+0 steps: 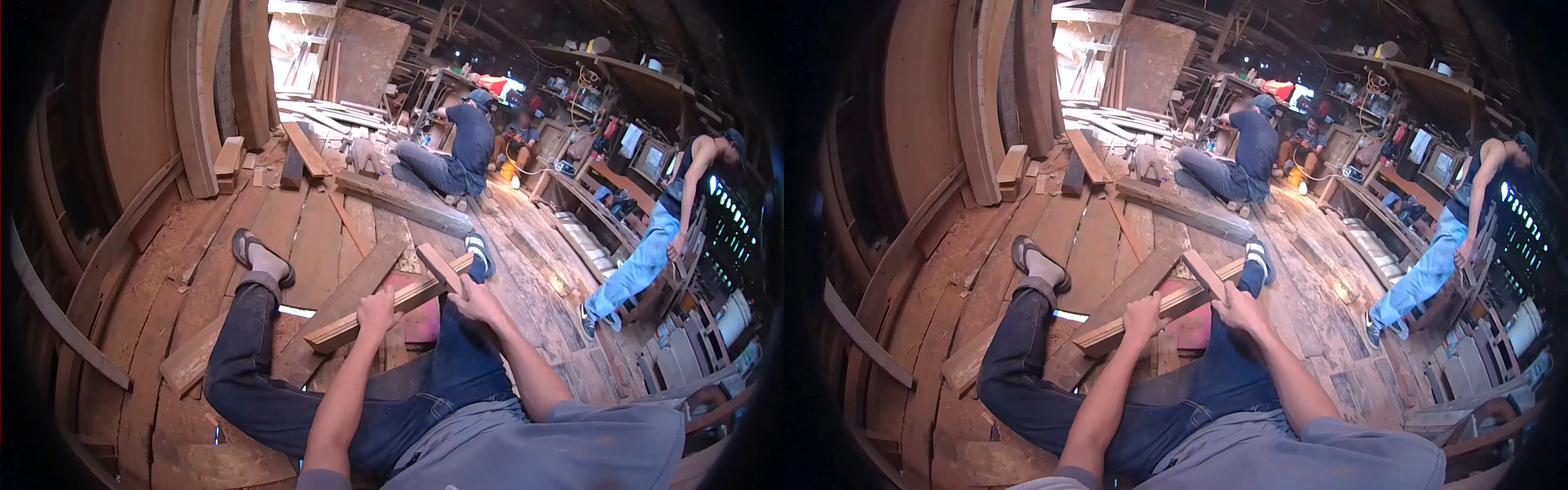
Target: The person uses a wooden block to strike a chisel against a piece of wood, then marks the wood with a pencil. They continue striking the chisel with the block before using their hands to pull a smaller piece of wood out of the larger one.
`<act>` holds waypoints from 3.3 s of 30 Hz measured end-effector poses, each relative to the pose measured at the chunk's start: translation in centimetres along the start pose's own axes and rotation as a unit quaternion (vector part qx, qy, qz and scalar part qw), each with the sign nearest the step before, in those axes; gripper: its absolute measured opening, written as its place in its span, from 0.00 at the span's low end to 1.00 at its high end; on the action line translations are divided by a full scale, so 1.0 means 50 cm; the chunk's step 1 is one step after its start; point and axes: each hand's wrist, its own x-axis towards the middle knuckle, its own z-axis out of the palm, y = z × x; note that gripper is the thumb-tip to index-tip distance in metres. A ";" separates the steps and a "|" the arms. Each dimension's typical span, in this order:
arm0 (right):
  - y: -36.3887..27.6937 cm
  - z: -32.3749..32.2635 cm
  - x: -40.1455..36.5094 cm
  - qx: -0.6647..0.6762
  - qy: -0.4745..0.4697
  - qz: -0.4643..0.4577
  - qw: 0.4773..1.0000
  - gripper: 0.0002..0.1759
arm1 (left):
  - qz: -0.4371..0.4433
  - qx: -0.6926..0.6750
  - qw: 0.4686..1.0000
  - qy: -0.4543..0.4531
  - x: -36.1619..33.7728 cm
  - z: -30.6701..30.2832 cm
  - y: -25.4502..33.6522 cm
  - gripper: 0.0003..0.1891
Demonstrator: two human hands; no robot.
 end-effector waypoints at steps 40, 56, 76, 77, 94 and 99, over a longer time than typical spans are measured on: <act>0.107 0.003 -0.042 0.012 0.108 0.031 0.994 0.37 | 0.006 -0.002 1.000 -0.024 -0.006 -0.001 0.018 0.29; 0.081 0.081 -0.085 0.007 0.041 -0.119 0.992 0.32 | 0.066 -0.006 0.998 -0.007 -0.018 0.005 0.017 0.22; 0.120 0.067 -0.041 -0.020 -0.007 -0.099 0.995 0.38 | 0.037 0.006 0.999 -0.037 0.005 -0.024 0.017 0.28; 0.142 0.038 -0.024 -0.055 -0.013 -0.103 0.993 0.38 | 0.040 0.002 0.999 -0.034 0.004 -0.022 0.015 0.28; 0.129 0.042 -0.005 0.001 -0.012 -0.094 0.996 0.36 | 0.022 0.016 0.997 -0.076 0.002 -0.055 0.032 0.25; 0.190 -0.014 0.053 -0.010 0.061 0.011 0.998 0.35 | 0.021 0.011 0.997 -0.067 0.006 -0.052 0.029 0.25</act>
